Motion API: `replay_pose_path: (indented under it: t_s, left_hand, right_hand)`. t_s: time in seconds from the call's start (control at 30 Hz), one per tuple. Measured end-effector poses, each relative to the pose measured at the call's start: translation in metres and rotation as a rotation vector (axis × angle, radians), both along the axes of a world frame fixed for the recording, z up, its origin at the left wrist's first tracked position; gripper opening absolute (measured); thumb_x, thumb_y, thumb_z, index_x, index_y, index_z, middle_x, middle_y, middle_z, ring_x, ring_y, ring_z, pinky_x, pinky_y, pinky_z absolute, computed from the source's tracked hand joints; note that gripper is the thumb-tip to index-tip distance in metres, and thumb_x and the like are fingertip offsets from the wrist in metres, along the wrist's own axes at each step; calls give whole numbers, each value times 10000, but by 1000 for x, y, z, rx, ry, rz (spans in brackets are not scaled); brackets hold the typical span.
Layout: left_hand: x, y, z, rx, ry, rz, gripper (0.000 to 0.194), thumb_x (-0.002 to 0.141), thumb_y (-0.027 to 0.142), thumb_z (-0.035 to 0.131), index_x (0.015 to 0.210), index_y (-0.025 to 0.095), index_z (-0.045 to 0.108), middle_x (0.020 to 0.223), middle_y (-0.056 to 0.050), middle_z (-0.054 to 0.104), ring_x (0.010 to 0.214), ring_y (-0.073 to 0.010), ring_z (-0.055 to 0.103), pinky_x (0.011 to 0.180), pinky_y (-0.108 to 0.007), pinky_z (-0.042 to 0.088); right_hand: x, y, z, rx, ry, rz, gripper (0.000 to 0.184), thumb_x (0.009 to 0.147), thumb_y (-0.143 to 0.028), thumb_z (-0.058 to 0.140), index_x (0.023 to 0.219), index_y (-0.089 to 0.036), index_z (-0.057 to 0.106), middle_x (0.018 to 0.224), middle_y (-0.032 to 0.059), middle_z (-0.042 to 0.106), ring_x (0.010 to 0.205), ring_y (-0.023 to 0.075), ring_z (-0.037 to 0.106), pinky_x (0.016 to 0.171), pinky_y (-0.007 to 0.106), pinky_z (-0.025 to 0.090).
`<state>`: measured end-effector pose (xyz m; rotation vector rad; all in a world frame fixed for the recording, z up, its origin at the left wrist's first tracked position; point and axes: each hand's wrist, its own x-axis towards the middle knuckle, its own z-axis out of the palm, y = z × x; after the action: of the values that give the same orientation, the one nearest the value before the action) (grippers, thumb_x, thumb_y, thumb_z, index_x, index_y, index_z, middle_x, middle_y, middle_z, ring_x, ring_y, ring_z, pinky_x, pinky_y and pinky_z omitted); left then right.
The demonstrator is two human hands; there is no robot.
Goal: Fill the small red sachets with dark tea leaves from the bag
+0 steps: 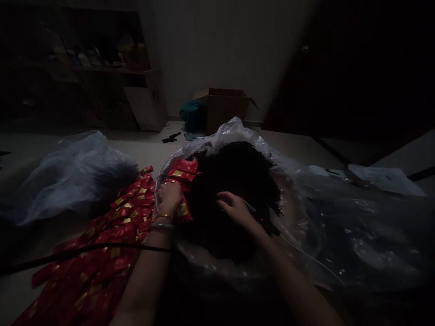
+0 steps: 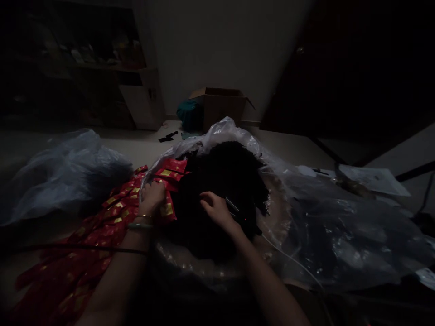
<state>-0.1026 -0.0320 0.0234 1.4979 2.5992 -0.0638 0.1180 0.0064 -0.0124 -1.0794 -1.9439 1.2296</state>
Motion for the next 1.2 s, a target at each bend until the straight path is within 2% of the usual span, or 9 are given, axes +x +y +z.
replay_pose_path:
  t_s: [0.13, 0.27, 0.43, 0.6, 0.7, 0.77, 0.87, 1.0, 1.2]
  left_hand:
    - [3, 2, 6, 10, -20, -25, 366, 818, 121, 370, 1009, 106, 683, 1064, -238, 642, 1010, -360, 563, 789, -406, 422]
    - [2, 4, -1, 139, -187, -107, 330, 815, 160, 411, 1019, 139, 669, 1077, -181, 659, 983, -305, 598, 792, -362, 437]
    - [4, 8, -8, 296, -587, -354, 234, 678, 121, 522, 855, 150, 673, 826, -80, 699, 775, -206, 620, 688, -271, 455]
    - [25, 7, -2, 481, -989, -618, 162, 708, 189, 576, 860, 165, 622, 794, -19, 656, 730, -150, 595, 681, -256, 467]
    - [38, 6, 1, 599, -1159, -621, 153, 712, 223, 637, 842, 163, 583, 776, -11, 628, 731, -137, 589, 691, -254, 473]
    - [43, 6, 0, 665, -1294, -568, 299, 685, 233, 691, 947, 170, 563, 861, -25, 641, 807, -147, 606, 743, -268, 485]
    - [47, 8, -4, 555, -1449, -514, 461, 639, 234, 728, 1064, 167, 561, 1020, -67, 656, 917, -183, 618, 795, -299, 494]
    - [52, 9, -9, 313, -1335, -511, 244, 722, 283, 636, 897, 117, 673, 869, -57, 709, 789, -194, 644, 706, -281, 496]
    - [64, 8, -9, 489, -1093, -517, 155, 750, 219, 597, 832, 141, 704, 785, -18, 726, 737, -174, 652, 648, -231, 472]
  right_hand:
    - [-4, -4, 2, 41, -17, 15, 220, 786, -249, 546, 981, -211, 640, 816, 16, 687, 740, 165, 646, 680, 304, 518]
    - [-6, -6, 1, 52, -34, 32, 217, 794, -225, 541, 985, -210, 642, 833, 26, 692, 770, 176, 652, 710, 315, 511]
    - [-11, -11, -2, 149, -15, 28, 300, 807, -203, 548, 1100, -195, 608, 1051, 88, 665, 926, 202, 637, 840, 362, 498]
    - [-14, -14, -1, 367, 75, 62, 517, 746, -124, 610, 1249, -207, 525, 1247, 113, 567, 1140, 231, 537, 972, 400, 435]
    - [-12, -14, 5, 399, 107, 0, 399, 770, -85, 558, 1138, -234, 604, 1056, 65, 643, 975, 196, 605, 870, 353, 491]
    - [-10, -13, 10, 394, 154, -88, 302, 793, -109, 546, 1046, -241, 644, 959, 43, 653, 897, 184, 618, 815, 331, 504]
    - [-7, -11, 16, 349, 247, -225, 222, 811, -176, 560, 1001, -240, 653, 934, 36, 651, 885, 186, 621, 799, 325, 504]
    - [-1, -5, 19, 382, 216, -280, 232, 816, -213, 565, 1033, -238, 642, 947, 42, 639, 883, 192, 613, 787, 330, 504]
    - [11, 1, 28, 709, -19, -354, 111, 809, -227, 597, 894, -200, 664, 902, 79, 606, 872, 226, 556, 738, 355, 490]
